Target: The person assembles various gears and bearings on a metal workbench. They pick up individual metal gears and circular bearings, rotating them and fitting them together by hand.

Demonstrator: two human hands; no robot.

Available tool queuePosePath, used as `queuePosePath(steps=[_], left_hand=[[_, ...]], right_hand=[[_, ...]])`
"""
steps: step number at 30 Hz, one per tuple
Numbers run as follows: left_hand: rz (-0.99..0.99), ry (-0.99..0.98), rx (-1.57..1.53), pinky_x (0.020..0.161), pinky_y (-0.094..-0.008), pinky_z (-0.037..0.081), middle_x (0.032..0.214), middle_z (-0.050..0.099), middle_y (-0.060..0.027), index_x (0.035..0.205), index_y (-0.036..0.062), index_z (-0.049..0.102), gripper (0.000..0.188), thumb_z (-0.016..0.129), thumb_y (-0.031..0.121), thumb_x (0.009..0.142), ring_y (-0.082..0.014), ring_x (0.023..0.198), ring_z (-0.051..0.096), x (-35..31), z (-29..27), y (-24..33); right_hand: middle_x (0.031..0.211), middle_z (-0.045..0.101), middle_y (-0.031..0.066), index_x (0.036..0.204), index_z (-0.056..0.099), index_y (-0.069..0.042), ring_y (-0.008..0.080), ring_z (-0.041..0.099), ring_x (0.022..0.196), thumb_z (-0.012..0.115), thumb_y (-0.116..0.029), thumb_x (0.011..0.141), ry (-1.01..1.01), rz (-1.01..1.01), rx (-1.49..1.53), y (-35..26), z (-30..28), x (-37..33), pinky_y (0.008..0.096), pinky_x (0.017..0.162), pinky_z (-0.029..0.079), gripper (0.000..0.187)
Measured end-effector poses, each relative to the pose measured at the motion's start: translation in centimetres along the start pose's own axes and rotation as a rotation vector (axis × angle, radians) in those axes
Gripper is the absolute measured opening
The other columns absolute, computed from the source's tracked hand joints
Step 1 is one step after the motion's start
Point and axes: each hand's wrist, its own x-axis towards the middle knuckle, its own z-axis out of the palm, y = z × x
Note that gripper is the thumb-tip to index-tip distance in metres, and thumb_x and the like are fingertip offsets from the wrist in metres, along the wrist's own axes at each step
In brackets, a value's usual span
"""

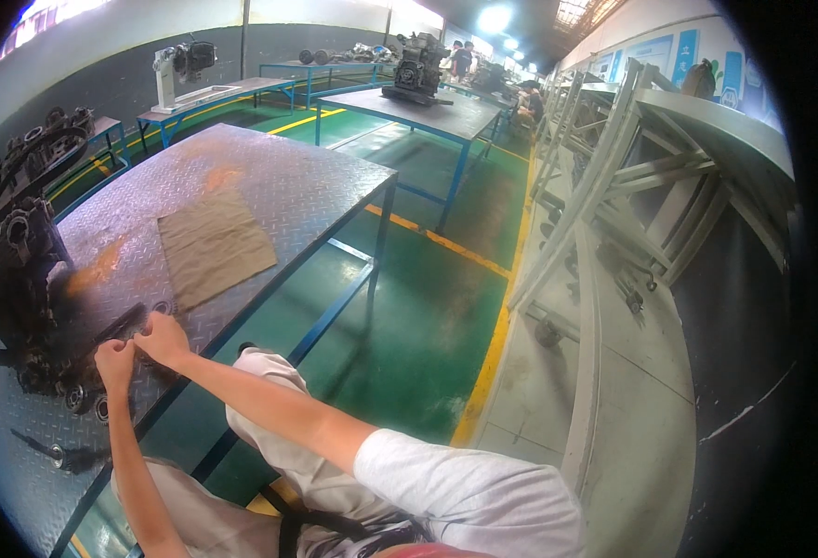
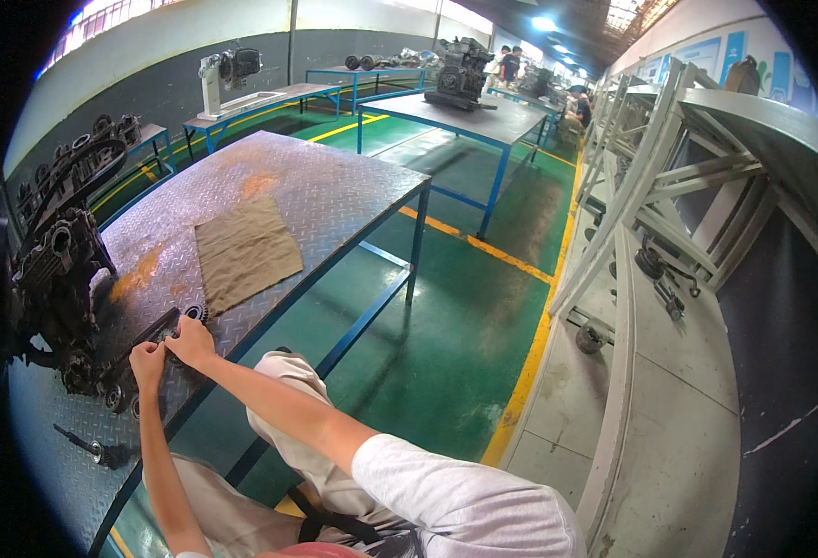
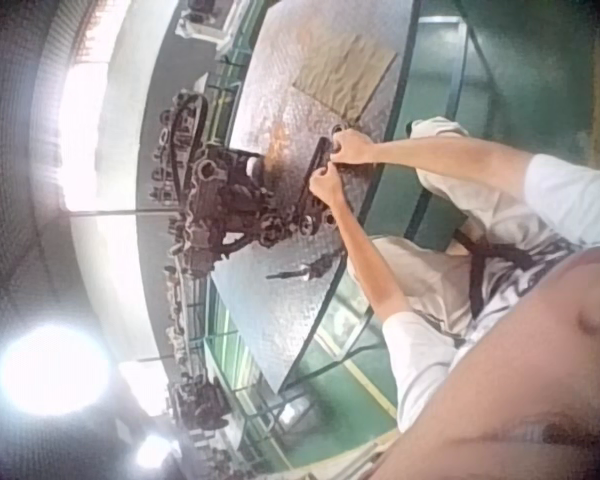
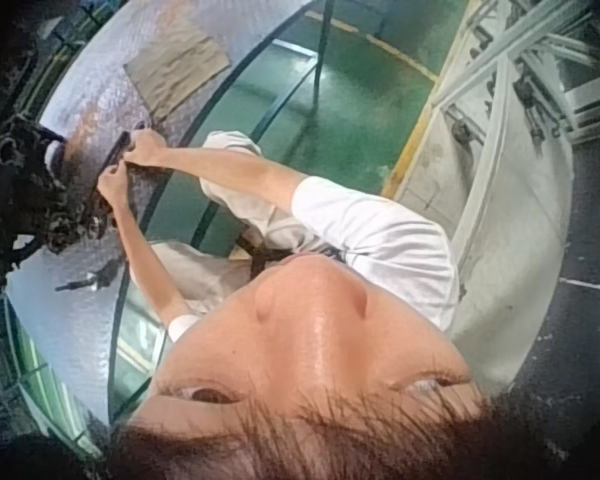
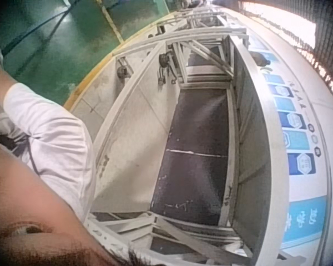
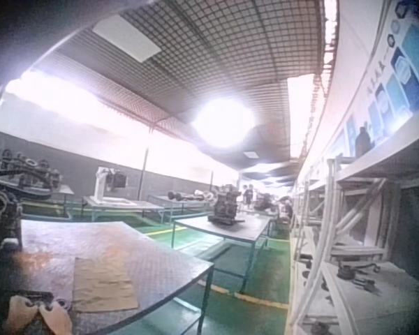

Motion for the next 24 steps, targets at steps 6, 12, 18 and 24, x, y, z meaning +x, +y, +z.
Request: queuePosePath(steps=[6,12,18,24], left_hand=[[-0.241,-0.147,-0.271,0.05,-0.0273,0.043,0.053,0.056,-0.0102,0.063,-0.0042,0.061,0.029,0.062,0.022,0.076,-0.0155,0.049,0.056,0.2,-0.5,0.2],[-0.508,-0.243,-0.616,0.049,-0.0209,0.045,0.06,0.056,-0.0011,0.07,0.002,0.063,0.025,0.059,0.023,0.082,-0.01,0.049,0.053,0.4,0.0,-2.0],[-0.574,-0.252,-0.697,0.052,-0.0219,0.048,0.064,0.056,-0.0011,0.073,0.0038,0.062,0.021,0.059,0.022,0.082,-0.0101,0.053,0.055,0.5,0.1,-2.0],[-0.681,-0.314,-0.809,0.059,-0.0226,0.049,0.067,0.055,0.0012,0.072,0.0071,0.059,0.021,0.058,0.024,0.085,-0.0094,0.06,0.054,0.5,-0.5,0.4]], right_hand=[[0.073,0.06,0.0178,0.074,0.053,-0.001,0.0341,0.059,0.071,0.069,-0.027,0.07,0.013,-0.09,0.069,0.5,0.0,0.6,0.0401,0.062,0.047,0.031],[0.075,0.062,0.0174,0.076,0.059,0.002,0.028,0.061,0.071,0.065,-0.029,0.078,-0.014,-0.125,0.21,-0.2,-0.3,0.9,0.0342,0.065,0.046,0.031],[0.075,0.062,0.015,0.079,0.061,0.002,0.0246,0.059,0.067,0.062,-0.029,0.081,-0.01,-0.027,0.352,0.4,0.3,1.6,0.0337,0.066,0.046,0.031],[0.066,0.058,0.003,0.085,0.06,-0.003,0.0121,0.053,0.054,0.061,-0.027,0.083,-0.215,0.162,0.571,0.6,0.0,2.2,0.0261,0.047,0.041,0.024]])
